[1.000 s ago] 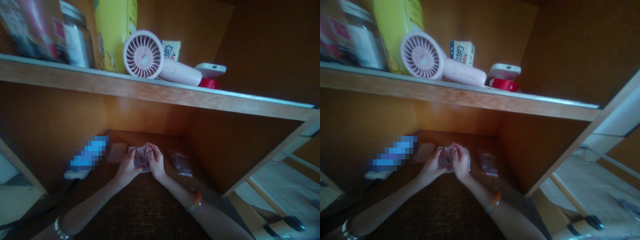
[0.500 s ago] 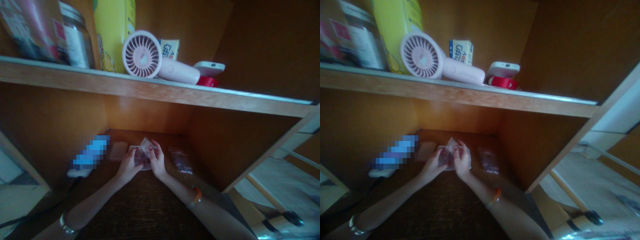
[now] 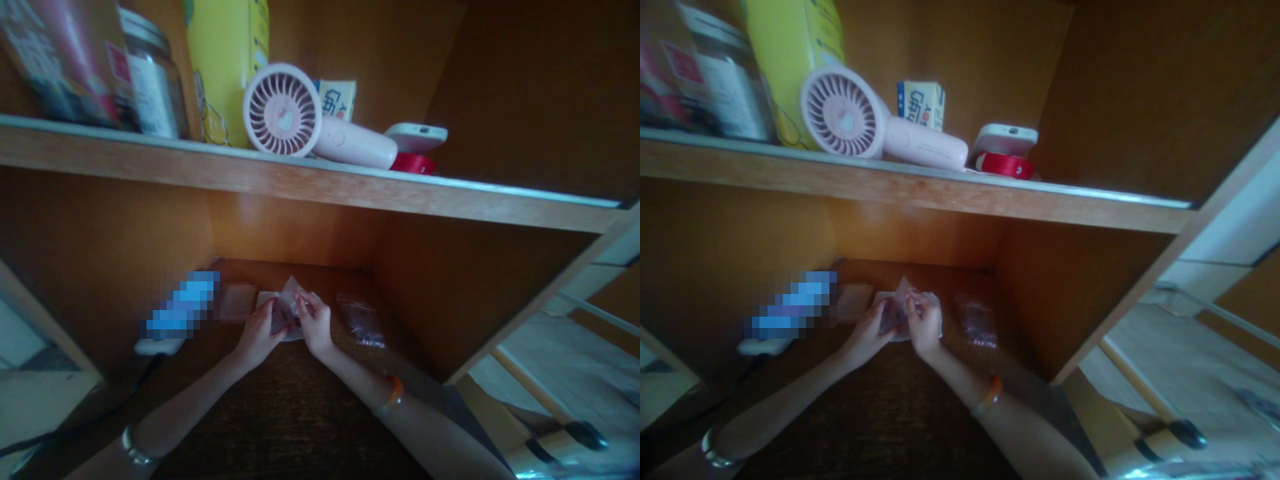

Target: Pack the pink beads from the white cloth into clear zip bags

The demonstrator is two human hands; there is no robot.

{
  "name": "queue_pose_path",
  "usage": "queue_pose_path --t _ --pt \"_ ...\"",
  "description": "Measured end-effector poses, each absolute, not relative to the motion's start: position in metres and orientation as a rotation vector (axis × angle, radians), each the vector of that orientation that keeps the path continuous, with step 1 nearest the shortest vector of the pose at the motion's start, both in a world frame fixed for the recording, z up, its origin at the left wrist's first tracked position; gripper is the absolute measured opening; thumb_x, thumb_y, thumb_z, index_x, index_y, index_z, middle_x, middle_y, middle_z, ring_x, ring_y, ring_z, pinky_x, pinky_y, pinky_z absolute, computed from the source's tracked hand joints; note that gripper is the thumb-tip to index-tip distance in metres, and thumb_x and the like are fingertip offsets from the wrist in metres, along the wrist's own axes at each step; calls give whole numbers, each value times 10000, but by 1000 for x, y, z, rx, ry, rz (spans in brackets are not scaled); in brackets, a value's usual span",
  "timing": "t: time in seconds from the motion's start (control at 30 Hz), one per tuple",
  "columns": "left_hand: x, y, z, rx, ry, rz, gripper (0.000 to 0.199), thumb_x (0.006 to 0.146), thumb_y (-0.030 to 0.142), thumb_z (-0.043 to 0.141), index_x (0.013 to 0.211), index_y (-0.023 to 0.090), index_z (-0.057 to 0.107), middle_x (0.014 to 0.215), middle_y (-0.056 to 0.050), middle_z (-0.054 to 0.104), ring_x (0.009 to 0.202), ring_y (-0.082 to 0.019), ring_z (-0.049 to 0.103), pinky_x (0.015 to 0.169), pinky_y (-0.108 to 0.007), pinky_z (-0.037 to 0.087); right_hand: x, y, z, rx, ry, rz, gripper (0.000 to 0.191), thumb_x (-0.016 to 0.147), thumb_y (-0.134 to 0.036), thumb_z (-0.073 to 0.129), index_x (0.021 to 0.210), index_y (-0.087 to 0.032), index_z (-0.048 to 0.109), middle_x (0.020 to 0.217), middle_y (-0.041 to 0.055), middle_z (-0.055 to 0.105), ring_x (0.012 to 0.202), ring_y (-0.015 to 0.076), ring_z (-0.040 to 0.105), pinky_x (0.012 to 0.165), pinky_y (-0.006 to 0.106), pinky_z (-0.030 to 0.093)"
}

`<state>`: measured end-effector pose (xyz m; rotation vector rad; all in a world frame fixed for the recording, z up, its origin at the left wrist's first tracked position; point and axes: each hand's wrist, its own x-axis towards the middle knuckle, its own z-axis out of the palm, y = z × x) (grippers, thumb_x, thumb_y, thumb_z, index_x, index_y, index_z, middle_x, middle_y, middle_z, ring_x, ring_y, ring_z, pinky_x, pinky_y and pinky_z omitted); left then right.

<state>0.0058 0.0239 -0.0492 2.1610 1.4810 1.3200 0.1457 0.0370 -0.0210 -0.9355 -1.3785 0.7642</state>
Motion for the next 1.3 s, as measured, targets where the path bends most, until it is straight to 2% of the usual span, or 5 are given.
queue_pose_path --t 0.43,0.63,0.83,1.17,1.3 --pt "-1 22 -24 2115 1637 1305 439 788 348 571 1162 141 469 1099 -140 621 1017 -272 602 877 -444 474 146 37 -17 -922 -1257 699 286 848 -414 510 913 -181 663 868 61 661 796 189 596 716 303 460" --pt "-14 -8 8 2171 1644 1102 228 856 326 451 937 165 590 901 -64 690 819 -210 662 765 -346 522 148 42 -18 -955 -1233 682 356 857 -446 481 902 -142 659 827 61 658 758 176 592 680 282 457" --pt "-23 -91 -11 2750 1760 749 459 860 430 468 1228 162 528 1276 -107 553 1146 -280 534 926 -448 455 147 45 -22 -957 -1235 663 339 854 -442 486 890 -153 661 864 65 668 795 183 599 730 291 460" --pt "-58 -122 -36 2901 1741 755 304 909 258 398 1106 250 630 1042 -22 681 928 -192 628 861 -342 490 149 46 -22 -942 -1248 619 318 866 -419 476 908 -157 651 890 74 664 812 180 605 732 294 460" --pt "-67 -135 -45 3081 1509 754 471 829 66 345 1198 249 573 1038 -5 682 943 -174 627 900 -289 482 149 47 -23 -937 -1256 618 316 868 -417 474 916 -158 649 893 73 662 826 180 604 747 300 460"
